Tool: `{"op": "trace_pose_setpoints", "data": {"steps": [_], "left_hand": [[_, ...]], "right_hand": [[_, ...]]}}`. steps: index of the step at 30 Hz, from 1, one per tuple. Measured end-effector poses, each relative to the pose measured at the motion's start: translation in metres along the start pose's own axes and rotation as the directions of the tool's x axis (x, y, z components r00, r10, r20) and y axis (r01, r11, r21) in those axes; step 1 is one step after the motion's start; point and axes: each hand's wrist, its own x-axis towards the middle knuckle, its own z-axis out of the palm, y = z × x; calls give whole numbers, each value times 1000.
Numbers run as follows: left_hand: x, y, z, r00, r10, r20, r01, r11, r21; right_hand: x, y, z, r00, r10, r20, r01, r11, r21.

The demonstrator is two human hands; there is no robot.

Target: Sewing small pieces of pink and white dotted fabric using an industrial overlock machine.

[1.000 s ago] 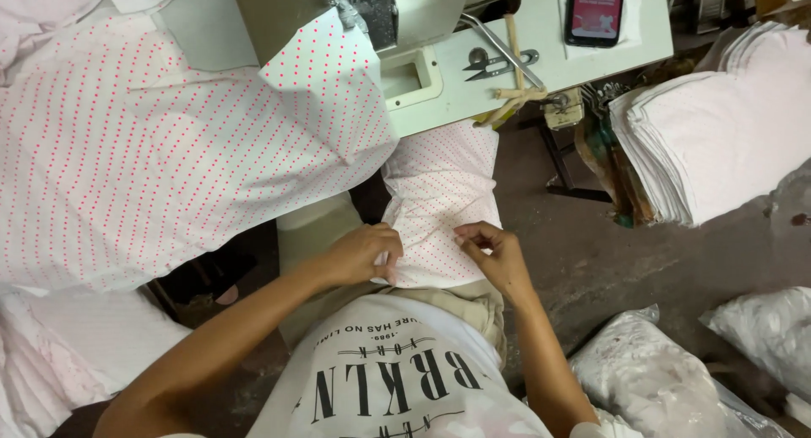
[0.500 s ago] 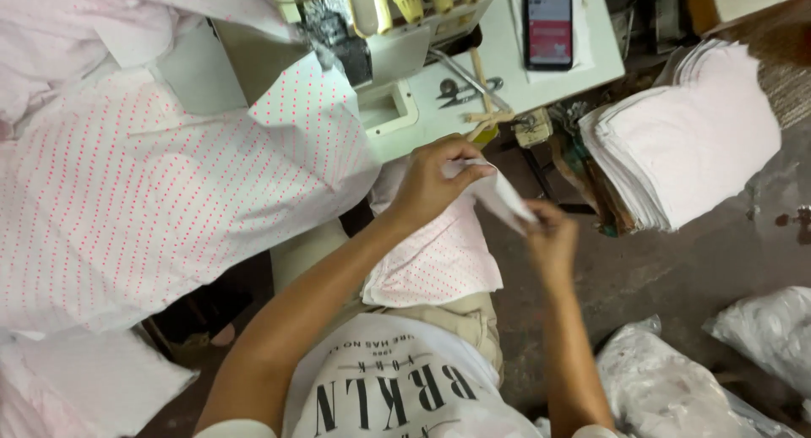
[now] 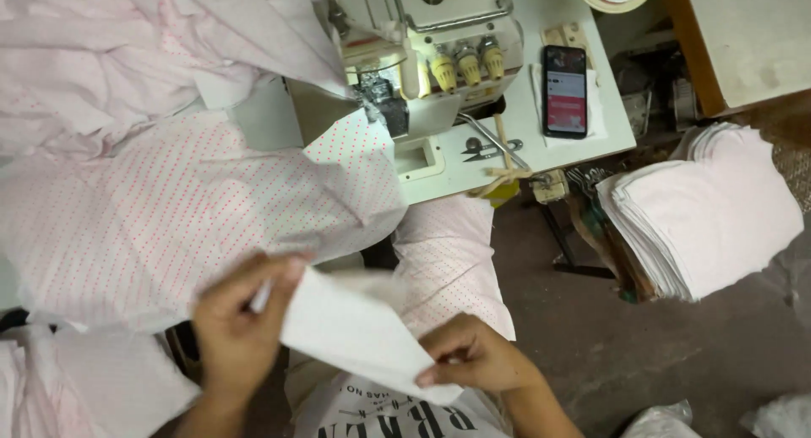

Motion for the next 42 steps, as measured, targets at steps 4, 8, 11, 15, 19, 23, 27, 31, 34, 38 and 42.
{"op": "trace_pose_setpoints", "data": {"steps": [4, 8, 11, 15, 19, 23, 27, 31, 34, 38, 42], "left_hand": [[103, 29, 15, 926, 377, 22, -373, 905, 205], [180, -64, 88, 957, 219, 188, -251, 953, 167], [189, -109, 124, 961, 200, 190, -256, 902, 347], [169, -110, 138, 984, 22, 179, -95, 907, 411], [165, -124, 132, 971, 53, 234, -148, 899, 412], [145, -97, 103, 956, 195, 219, -244, 943, 226], [121, -78, 58, 934, 345, 91, -356, 892, 278], [73, 44, -12, 896, 442, -55, -428, 889, 162], [49, 72, -47, 884, 442, -151, -412, 891, 190], [56, 14, -54, 960, 185, -209, -193, 981, -21], [51, -11, -50, 969, -60, -241, 20, 986, -165]], "right_hand": [[34, 7, 9, 921, 70, -383, -2, 985, 175], [88, 56, -26, 747, -56, -663, -140, 961, -239], [120, 89, -61, 677, -188, -712, -325, 791, -518], [144, 100, -90, 722, -326, -610, -335, 607, -720], [157, 104, -116, 756, -313, -574, -203, 722, -662], [141, 87, -101, 810, -229, -540, -155, 804, -574], [115, 70, -77, 854, -215, -474, -77, 848, -524], [79, -3, -39, 864, -319, -389, 79, 850, -521], [61, -47, -20, 847, -422, -323, 204, 819, -537], [65, -79, -18, 847, -401, -350, 150, 811, -565], [67, -87, -20, 836, -377, -398, 83, 804, -588]]}}
